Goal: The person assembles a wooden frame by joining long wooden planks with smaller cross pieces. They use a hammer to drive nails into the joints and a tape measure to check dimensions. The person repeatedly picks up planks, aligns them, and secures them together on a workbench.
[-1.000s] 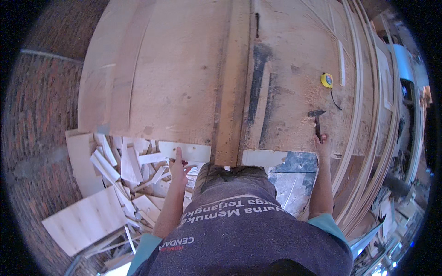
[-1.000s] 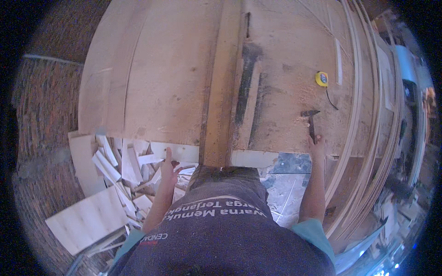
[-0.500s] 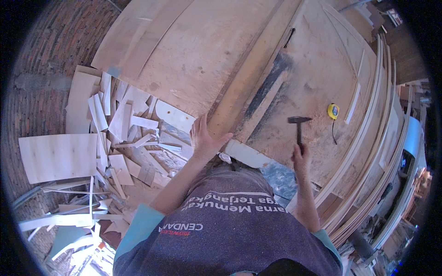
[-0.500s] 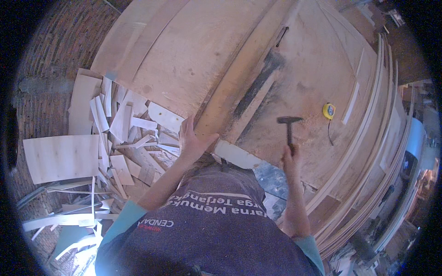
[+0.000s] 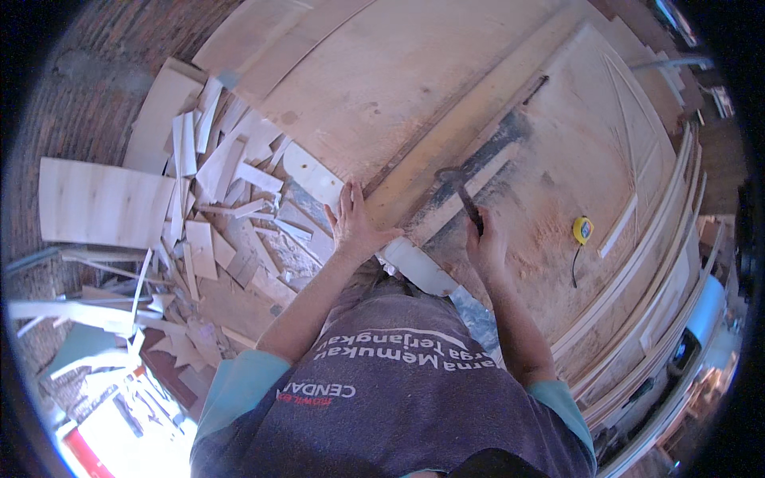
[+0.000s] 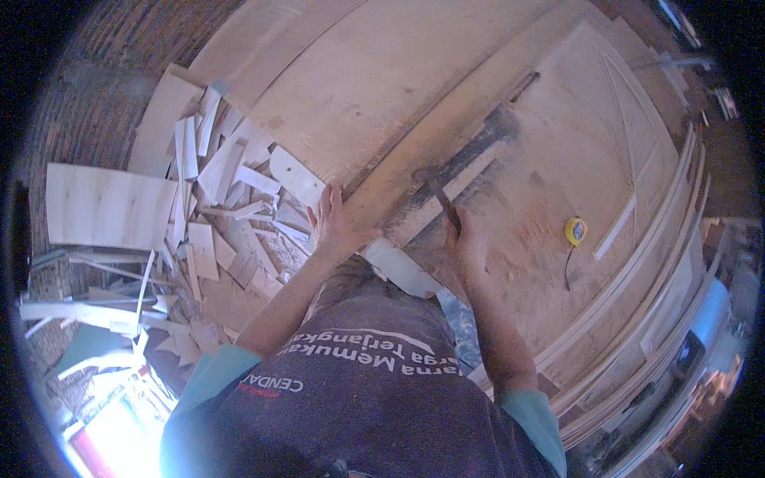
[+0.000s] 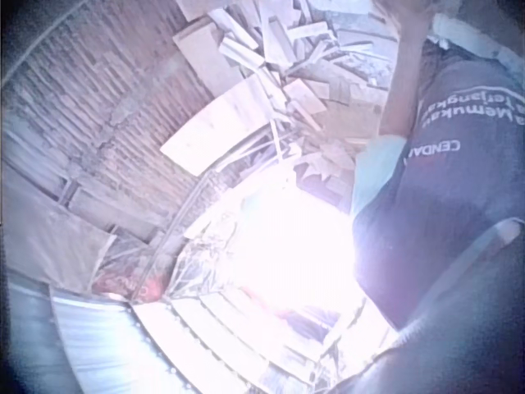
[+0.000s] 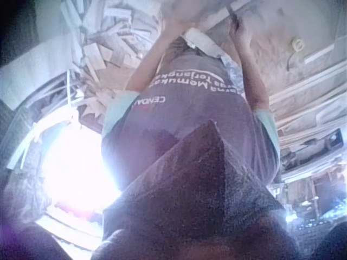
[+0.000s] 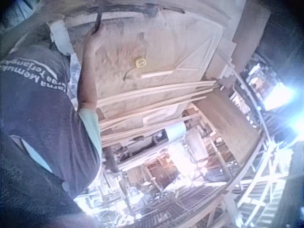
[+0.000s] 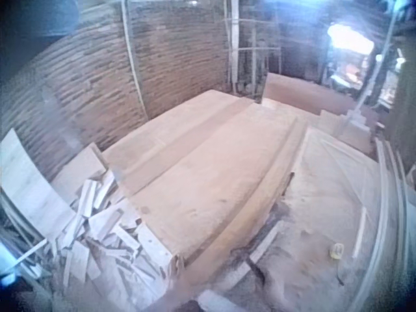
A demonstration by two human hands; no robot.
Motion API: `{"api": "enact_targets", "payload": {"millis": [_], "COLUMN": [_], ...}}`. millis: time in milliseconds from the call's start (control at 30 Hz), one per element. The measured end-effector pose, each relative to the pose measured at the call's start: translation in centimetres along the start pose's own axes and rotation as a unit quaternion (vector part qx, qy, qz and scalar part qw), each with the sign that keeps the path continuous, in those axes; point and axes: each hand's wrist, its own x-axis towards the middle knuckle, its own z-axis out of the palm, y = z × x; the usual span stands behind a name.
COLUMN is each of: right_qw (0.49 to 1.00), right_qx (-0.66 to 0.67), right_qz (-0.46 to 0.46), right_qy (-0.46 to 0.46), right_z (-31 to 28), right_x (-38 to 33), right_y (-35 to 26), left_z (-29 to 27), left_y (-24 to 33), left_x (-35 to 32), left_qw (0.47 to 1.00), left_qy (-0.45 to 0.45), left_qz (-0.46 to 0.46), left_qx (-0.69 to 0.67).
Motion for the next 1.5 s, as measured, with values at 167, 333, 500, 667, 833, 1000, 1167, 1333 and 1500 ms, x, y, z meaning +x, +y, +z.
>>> {"api": "enact_targets", "payload": {"millis": [167, 333, 500, 667, 833, 1000, 1167, 1333, 1500], "right_qw": [0.997, 0.988, 0.994, 0.998, 0.998, 0.997, 0.997, 0.996, 0.998], "right_qx": [0.012, -0.06, -0.048, 0.036, -0.006, -0.058, -0.064, -0.081, -0.068], "right_qz": [-0.065, -0.097, -0.035, 0.01, 0.041, 0.031, 0.026, 0.048, 0.012], "right_qy": [-0.045, -0.104, -0.086, 0.047, 0.04, 0.028, 0.03, -0.007, 0.01], "right_z": [0.9, 1.5, 1.7, 1.8, 0.4, 0.5, 0.8, 0.7, 0.4], "right_x": [-1.8, -2.6, -2.2, 1.4, 5.5, 6.9, 7.2, 7.6, 7.8], "right_y": [-3.1, -3.2, -3.0, -2.0, -2.3, -1.8, -2.1, -1.4, -0.9], "left_z": [0.4, 0.1, -0.2, -1.4, 0.0, 1.6, 2.6, 2.3, 2.3], "left_y": [-0.5, 0.0, 1.3, 3.7, 8.2, 11.8, 12.2, 12.7, 12.9], "left_x": [0.0, 0.1, 0.4, 1.7, 5.3, 7.0, 7.8, 8.0, 8.1], "left_qw": [0.999, 0.999, 0.999, 0.999, 0.996, 0.998, 0.998, 0.996, 0.995], "left_qy": [0.002, -0.004, -0.011, -0.011, 0.011, 0.002, 0.012, -0.009, -0.012], "left_qz": [0.045, 0.037, 0.004, 0.029, 0.076, 0.047, 0.023, 0.017, 0.012], "left_qx": [0.013, -0.003, 0.034, 0.036, 0.034, 0.05, 0.064, 0.088, 0.101]}}
